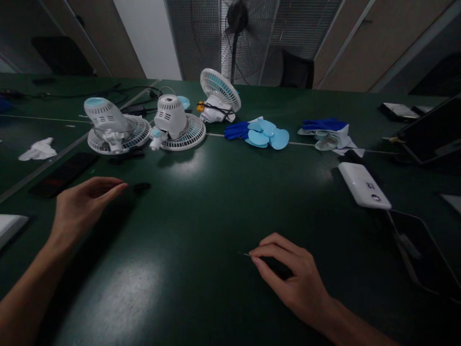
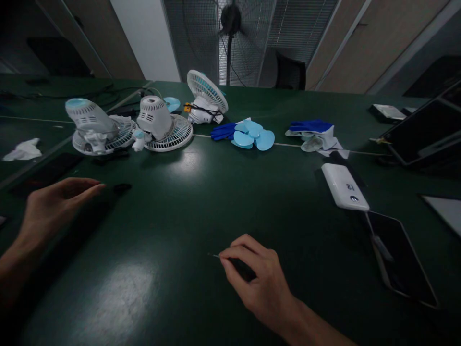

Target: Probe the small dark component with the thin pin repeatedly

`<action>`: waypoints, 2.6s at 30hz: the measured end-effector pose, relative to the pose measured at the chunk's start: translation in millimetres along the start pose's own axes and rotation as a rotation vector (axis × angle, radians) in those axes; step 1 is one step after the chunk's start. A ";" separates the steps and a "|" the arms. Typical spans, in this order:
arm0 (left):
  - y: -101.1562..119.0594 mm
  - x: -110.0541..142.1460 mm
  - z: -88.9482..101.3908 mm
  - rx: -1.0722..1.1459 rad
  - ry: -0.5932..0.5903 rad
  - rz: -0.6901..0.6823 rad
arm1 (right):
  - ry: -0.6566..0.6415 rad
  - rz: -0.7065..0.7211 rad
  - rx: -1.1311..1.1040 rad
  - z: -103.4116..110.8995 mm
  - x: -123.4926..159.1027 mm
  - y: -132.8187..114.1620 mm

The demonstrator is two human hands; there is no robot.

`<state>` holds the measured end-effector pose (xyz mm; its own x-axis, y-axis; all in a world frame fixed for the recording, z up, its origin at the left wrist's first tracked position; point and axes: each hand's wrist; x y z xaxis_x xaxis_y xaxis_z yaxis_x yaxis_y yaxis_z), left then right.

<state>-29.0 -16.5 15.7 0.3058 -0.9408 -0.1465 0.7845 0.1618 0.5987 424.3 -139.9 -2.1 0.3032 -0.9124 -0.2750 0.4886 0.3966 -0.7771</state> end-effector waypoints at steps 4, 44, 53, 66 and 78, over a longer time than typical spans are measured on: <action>8.7 2.8 -7.2 0.086 -0.001 -0.056 | -0.002 -0.007 -0.005 -0.1 0.7 0.5; 26.0 -1.8 -20.6 0.202 -0.186 0.129 | -0.003 -0.009 0.029 0.1 0.2 -1.0; 23.2 -13.9 -21.5 0.244 -0.211 0.209 | -0.013 -0.018 0.019 -0.2 0.0 0.4; 8.4 8.5 -26.7 -0.299 -0.151 -0.498 | 0.000 -0.010 0.026 -0.1 1.3 -0.2; 38.0 17.8 -33.3 0.159 -0.335 -0.102 | -0.032 -0.026 -0.004 0.5 2.2 0.4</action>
<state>24.2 -17.1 9.6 0.0163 -0.9991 0.0383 0.7004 0.0387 0.7127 425.5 -141.7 -2.7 0.3161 -0.9188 -0.2366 0.4932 0.3721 -0.7863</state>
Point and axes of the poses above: each hand's wrist, its own x-axis away from the middle knuckle, its own z-axis out of the back of the hand, y = z × x, and after that the axes turned 1 degree about x, right-handed
